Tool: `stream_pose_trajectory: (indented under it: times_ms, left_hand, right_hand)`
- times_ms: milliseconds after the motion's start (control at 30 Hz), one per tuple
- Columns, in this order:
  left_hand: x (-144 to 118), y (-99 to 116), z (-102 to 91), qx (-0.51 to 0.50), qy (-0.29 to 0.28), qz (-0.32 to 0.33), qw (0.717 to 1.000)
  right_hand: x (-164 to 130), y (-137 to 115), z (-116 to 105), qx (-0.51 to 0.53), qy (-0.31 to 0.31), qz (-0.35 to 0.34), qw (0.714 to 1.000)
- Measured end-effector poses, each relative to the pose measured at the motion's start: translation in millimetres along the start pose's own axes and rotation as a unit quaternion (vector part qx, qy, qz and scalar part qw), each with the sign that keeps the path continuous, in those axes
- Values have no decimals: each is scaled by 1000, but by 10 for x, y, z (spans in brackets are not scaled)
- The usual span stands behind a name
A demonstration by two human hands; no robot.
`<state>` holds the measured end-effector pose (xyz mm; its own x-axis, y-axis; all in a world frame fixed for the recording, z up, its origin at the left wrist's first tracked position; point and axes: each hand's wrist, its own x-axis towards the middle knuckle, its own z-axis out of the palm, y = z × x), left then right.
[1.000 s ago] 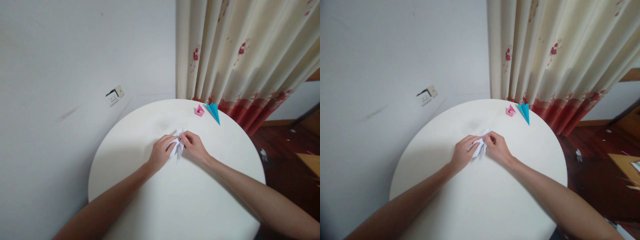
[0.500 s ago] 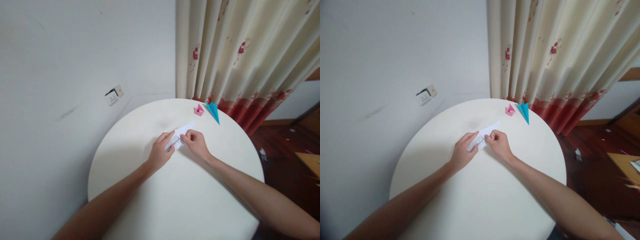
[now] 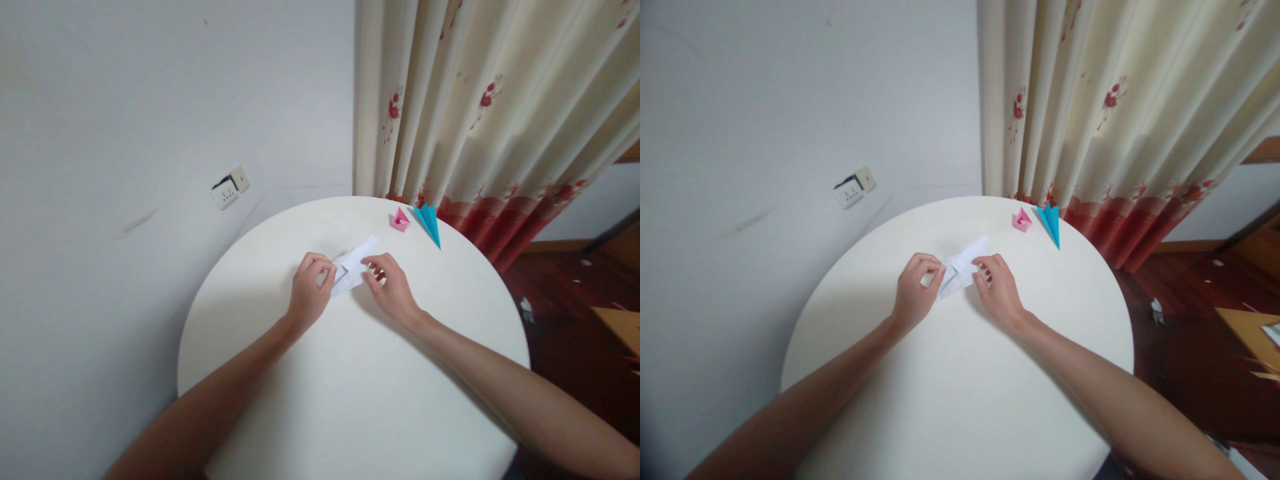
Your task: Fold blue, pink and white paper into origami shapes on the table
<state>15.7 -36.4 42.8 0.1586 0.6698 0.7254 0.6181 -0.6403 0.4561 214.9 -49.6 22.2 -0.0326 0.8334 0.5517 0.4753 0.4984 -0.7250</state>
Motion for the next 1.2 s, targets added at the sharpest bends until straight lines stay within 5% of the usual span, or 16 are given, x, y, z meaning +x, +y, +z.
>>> stream_pose_trajectory:
  times_ms: [167, 367, 533, 833, 1200]
  left_hand:
    - [-24, -52, -6, 70, -59, 7, 996]
    - [-7, -84, -57, 106, -81, 35, 990]
    - [25, -50, -114, 104, -65, 48, 991]
    - [44, 79, -160, 81, -64, -16, 995]
    - [18, 126, -143, 85, -70, -43, 993]
  right_hand:
    - [-5, -102, -63, -141, 41, -110, 983]
    - [-57, -217, -48, -164, -88, -221, 957]
    - [-87, -319, -39, -234, -107, -262, 930]
    - [-144, -619, 5, -339, -217, -200, 893]
    - [-182, -596, 114, -361, -197, -117, 904]
